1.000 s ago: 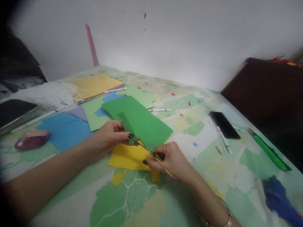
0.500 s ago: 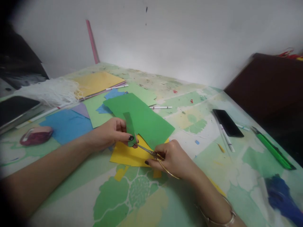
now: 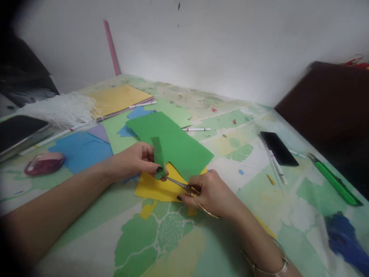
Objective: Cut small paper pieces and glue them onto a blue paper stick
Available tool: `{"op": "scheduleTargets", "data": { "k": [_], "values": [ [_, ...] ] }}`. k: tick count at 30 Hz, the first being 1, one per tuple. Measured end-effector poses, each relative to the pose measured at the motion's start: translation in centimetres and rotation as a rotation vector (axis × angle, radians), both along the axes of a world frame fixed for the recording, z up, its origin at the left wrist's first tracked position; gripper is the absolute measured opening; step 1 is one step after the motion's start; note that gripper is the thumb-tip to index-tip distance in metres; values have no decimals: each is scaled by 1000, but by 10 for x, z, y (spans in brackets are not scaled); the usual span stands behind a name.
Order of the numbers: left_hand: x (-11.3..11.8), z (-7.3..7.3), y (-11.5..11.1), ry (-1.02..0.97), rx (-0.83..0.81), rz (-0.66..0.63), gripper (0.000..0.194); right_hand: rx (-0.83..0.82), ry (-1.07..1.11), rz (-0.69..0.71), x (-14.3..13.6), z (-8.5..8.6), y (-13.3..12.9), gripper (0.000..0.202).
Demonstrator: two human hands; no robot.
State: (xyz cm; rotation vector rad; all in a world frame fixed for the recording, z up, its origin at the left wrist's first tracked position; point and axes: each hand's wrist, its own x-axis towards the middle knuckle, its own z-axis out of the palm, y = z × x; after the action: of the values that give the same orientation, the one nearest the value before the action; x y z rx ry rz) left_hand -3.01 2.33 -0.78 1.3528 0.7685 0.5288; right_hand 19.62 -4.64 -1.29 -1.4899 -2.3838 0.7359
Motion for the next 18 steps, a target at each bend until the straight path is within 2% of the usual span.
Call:
{"op": "scheduleTargets", "data": {
  "k": [4, 12, 18],
  "values": [
    [0, 0, 0, -28, -21, -47, 6, 6, 12, 7, -1, 0, -1, 39],
    [1, -2, -1, 4, -20, 19, 9, -58, 32, -12, -5, 2, -2, 37],
    [2, -1, -1, 19, -36, 24, 11, -30, 27, 4, -2, -1, 0, 38]
  ]
}}
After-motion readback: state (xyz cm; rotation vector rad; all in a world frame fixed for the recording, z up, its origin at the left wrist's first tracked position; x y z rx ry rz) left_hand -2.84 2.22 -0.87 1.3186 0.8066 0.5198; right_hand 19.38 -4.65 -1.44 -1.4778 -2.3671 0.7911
